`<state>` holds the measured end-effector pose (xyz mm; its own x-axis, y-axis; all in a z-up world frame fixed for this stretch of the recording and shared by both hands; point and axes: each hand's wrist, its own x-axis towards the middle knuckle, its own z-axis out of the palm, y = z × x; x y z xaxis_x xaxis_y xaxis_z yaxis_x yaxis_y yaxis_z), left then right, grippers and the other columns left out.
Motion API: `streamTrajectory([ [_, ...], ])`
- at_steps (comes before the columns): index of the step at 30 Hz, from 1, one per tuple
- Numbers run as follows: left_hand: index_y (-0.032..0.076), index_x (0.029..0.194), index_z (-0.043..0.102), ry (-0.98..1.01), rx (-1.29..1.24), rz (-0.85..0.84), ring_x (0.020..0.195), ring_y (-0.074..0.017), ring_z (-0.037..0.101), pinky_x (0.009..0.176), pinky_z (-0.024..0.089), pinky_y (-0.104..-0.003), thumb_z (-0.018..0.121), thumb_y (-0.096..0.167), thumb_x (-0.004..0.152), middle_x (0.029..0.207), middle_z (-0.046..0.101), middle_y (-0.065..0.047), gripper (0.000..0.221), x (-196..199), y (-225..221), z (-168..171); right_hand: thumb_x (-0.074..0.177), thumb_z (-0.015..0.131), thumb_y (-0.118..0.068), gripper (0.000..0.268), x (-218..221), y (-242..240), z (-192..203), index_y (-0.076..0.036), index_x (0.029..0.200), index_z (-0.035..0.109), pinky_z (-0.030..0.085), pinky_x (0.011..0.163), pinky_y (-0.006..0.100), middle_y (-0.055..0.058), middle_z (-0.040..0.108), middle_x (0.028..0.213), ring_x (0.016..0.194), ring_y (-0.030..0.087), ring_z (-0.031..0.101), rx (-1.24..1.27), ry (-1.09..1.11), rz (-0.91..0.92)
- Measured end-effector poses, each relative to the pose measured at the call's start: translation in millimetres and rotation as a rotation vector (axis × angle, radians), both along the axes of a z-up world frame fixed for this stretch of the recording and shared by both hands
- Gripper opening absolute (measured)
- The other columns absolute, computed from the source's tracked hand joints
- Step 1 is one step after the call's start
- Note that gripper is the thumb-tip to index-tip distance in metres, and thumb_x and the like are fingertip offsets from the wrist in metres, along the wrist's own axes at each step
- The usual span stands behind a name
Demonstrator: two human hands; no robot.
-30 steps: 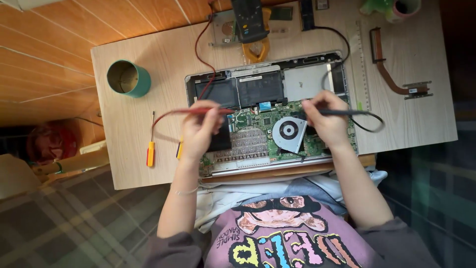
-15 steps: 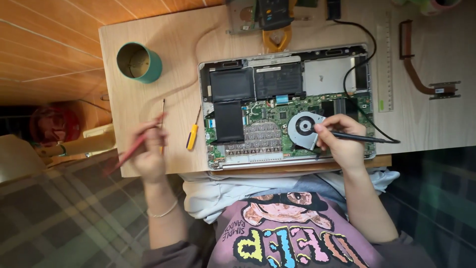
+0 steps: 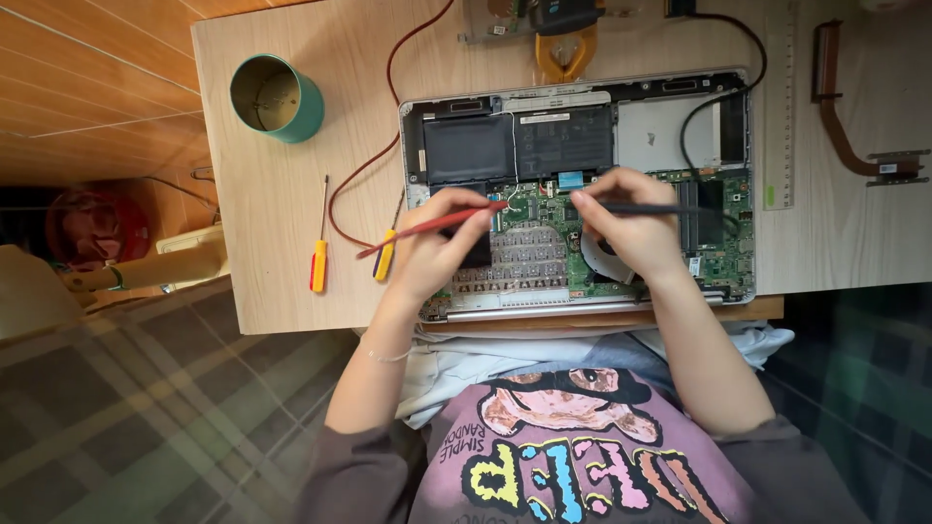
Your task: Diagnosing or repairing a laptop motherboard using a multimeter and probing tools.
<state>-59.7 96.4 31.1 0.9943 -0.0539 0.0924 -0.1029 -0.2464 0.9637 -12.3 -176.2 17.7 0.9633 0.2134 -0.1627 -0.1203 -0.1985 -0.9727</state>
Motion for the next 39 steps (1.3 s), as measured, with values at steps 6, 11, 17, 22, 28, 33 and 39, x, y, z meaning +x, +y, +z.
streamTrajectory([
  [6,0.003,0.102,0.065,0.03,0.011,-0.033,0.071,-0.0113,0.068,0.065,0.053,-0.026,0.071,0.024,0.101,0.08,0.072,-0.005,0.022,24,-23,-25,0.098,0.077,-0.015,0.02,21,18,-23,-0.001,0.087,0.067,0.048,0.058,0.023,0.003,0.07,0.074,0.066,0.007,0.064,-0.119,-0.22,0.091],
  [11,0.003,0.101,0.062,0.007,-0.04,-0.005,0.069,-0.0117,0.066,0.062,0.052,-0.027,0.069,0.023,0.103,0.078,0.069,-0.005,0.022,21,-25,-45,0.098,0.078,-0.016,0.026,18,17,-19,0.0,0.083,0.063,0.048,0.058,0.023,0.004,0.068,0.071,0.065,0.007,0.063,-0.172,-0.296,0.071],
  [17,0.003,0.098,0.06,-0.093,0.086,-0.021,0.066,-0.0179,0.068,0.06,0.052,-0.03,0.07,0.02,0.102,0.076,0.069,-0.008,0.019,21,-27,-39,0.099,0.076,-0.016,0.03,17,18,-22,0.0,0.079,0.061,0.045,0.056,0.026,0.006,0.065,0.069,0.06,0.01,0.059,-0.234,-0.357,0.096],
  [22,0.004,0.095,0.059,-0.117,0.126,-0.045,0.065,-0.0229,0.068,0.06,0.052,-0.032,0.071,0.017,0.102,0.076,0.067,-0.01,0.02,23,-28,-38,0.099,0.076,-0.015,0.031,18,20,-22,0.0,0.078,0.06,0.045,0.057,0.027,0.007,0.064,0.071,0.06,0.013,0.06,-0.243,-0.404,0.118],
  [28,0.003,0.095,0.057,-0.146,0.117,-0.068,0.066,-0.0246,0.066,0.061,0.052,-0.034,0.072,0.016,0.101,0.078,0.065,-0.011,0.02,24,-28,-37,0.1,0.075,-0.014,0.03,19,22,-24,-0.001,0.077,0.061,0.044,0.057,0.029,0.007,0.064,0.07,0.06,0.015,0.06,-0.241,-0.423,0.14],
  [33,0.003,0.096,0.057,-0.161,0.116,-0.086,0.068,-0.0251,0.067,0.062,0.052,-0.034,0.071,0.016,0.102,0.08,0.066,-0.011,0.02,25,-27,-37,0.098,0.075,-0.014,0.029,18,23,-23,0.0,0.077,0.061,0.043,0.055,0.031,0.008,0.061,0.068,0.057,0.017,0.058,-0.288,-0.426,0.132],
  [39,0.003,0.097,0.058,-0.136,0.11,-0.086,0.068,-0.0234,0.066,0.063,0.052,-0.033,0.071,0.019,0.103,0.079,0.065,-0.011,0.021,23,-28,-42,0.1,0.075,-0.015,0.031,16,31,-6,0.001,0.077,0.061,0.045,0.055,0.031,0.01,0.061,0.068,0.058,0.018,0.059,-0.376,-0.393,0.152],
])
